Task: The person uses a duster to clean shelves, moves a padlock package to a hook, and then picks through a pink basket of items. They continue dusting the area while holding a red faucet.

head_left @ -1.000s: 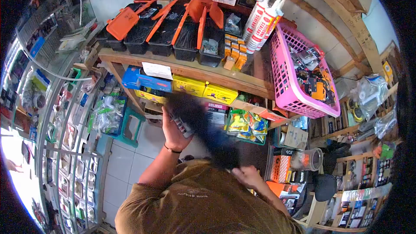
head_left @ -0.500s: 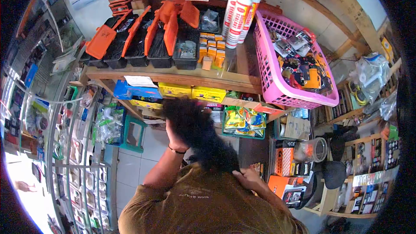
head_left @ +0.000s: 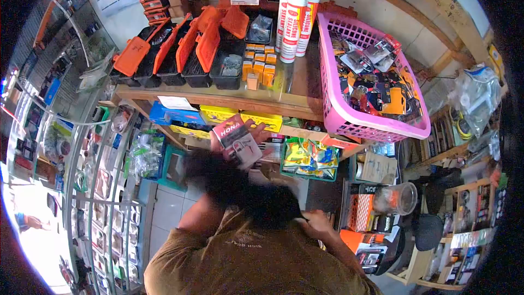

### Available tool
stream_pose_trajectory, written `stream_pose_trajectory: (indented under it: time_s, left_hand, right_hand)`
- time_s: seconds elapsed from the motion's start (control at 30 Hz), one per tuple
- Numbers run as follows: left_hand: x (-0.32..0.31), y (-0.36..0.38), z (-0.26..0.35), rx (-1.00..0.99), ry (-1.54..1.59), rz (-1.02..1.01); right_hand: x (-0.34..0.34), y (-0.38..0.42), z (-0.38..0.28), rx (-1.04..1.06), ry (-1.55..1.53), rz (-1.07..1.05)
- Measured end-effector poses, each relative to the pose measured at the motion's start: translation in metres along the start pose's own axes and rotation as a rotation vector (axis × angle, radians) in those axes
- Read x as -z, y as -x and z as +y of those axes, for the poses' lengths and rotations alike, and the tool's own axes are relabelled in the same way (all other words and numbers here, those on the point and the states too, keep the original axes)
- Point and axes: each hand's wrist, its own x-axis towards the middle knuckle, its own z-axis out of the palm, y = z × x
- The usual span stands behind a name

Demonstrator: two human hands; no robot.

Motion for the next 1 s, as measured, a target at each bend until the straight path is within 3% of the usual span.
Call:
stream_pose_trajectory:
  time_s: [0.03,0.07,0.1,0.13,0.17,0.23,0.27,0.3,0.33,0.37,0.4,0.43,0.5,0.53,0.57,0.6,0.63,0.67,0.7,0.8,0.87,0.9,0.97,1.0]
  left_hand:
    - [0.005,-0.002,0.005,0.055,-0.578,-0.081]
    - [0.009,-0.002,-0.002,0.007,-0.546,-0.142]
    - [0.012,-0.002,-0.010,-0.040,-0.510,-0.203]
    - [0.009,-0.002,-0.013,-0.093,-0.532,-0.119]
    - [0.005,-0.003,-0.015,-0.152,-0.553,-0.040]
    - [0.012,-0.006,-0.016,-0.201,-0.613,-0.054]
    - [0.013,-0.006,-0.017,-0.113,-0.603,-0.244]
    - [0.012,-0.006,-0.017,-0.021,-0.590,-0.436]
    - [0.009,-0.005,-0.013,-0.065,-0.585,-0.231]
    - [0.007,-0.004,-0.010,-0.111,-0.569,-0.029]
    - [-0.003,-0.003,-0.018,-0.135,-0.575,-0.004]
    - [0.008,-0.008,-0.015,-0.169,-0.631,-0.207]
    - [0.008,-0.004,-0.018,-0.109,-0.631,-0.265]
    - [0.007,-0.003,-0.019,-0.044,-0.639,-0.315]
    - [0.005,-0.003,-0.011,0.069,-0.133,-0.269]
    - [0.005,-0.008,-0.015,-0.104,-0.357,-0.133]
    - [0.005,-0.012,-0.020,-0.280,-0.577,0.008]
    - [0.003,-0.011,-0.012,-0.106,-0.563,0.027]
    - [0.001,-0.009,-0.005,0.071,-0.548,0.050]
    - [0.005,-0.009,-0.011,-0.008,-0.617,-0.001]
    - [0.014,-0.010,-0.008,-0.025,-0.587,-0.086]
    - [0.018,-0.012,-0.008,-0.022,-0.585,-0.087]
    - [0.019,-0.015,-0.010,-0.060,-0.721,-0.002]
    - [0.014,-0.016,-0.011,0.004,-0.632,-0.071]
  right_hand:
    - [-0.002,0.002,0.002,0.233,-0.041,0.094]
    - [-0.002,0.003,-0.002,0.230,-0.051,0.102]
    - [0.002,0.004,-0.010,0.036,-0.036,0.107]
    - [0.006,0.006,-0.014,-0.156,-0.013,0.110]
    - [0.006,0.008,-0.011,-0.154,-0.008,0.113]
    - [0.004,0.011,-0.004,0.086,-0.014,0.069]
    - [0.003,0.010,-0.004,0.091,-0.014,0.072]
    - [0.003,0.008,-0.004,-0.041,-0.019,0.106]
    - [0.004,0.006,-0.004,-0.173,-0.021,0.141]
    - [0.004,0.006,0.000,-0.168,-0.012,0.147]
    - [0.002,0.007,0.005,-0.047,0.015,0.128]
    - [0.003,0.007,0.008,0.072,0.042,0.106]
    - [0.013,0.010,-0.001,0.054,0.090,0.077]
    - [0.012,0.009,-0.001,-0.052,0.016,0.139]
    - [0.012,0.008,-0.001,-0.158,-0.058,0.201]
    - [0.012,0.008,0.003,-0.155,-0.051,0.205]
    - [0.011,0.009,0.008,0.005,0.050,0.137]
    - [0.011,0.009,0.007,0.163,0.146,0.068]
    - [0.013,0.009,0.004,0.162,0.144,0.071]
    - [0.015,0.012,-0.009,0.097,0.016,0.184]
    - [0.012,0.013,-0.009,-0.166,-0.048,0.286]
    - [0.013,0.015,-0.008,-0.168,-0.047,0.289]
    - [0.014,0.019,-0.007,0.125,0.163,0.242]
    - [0.012,0.019,-0.011,0.122,0.162,0.246]
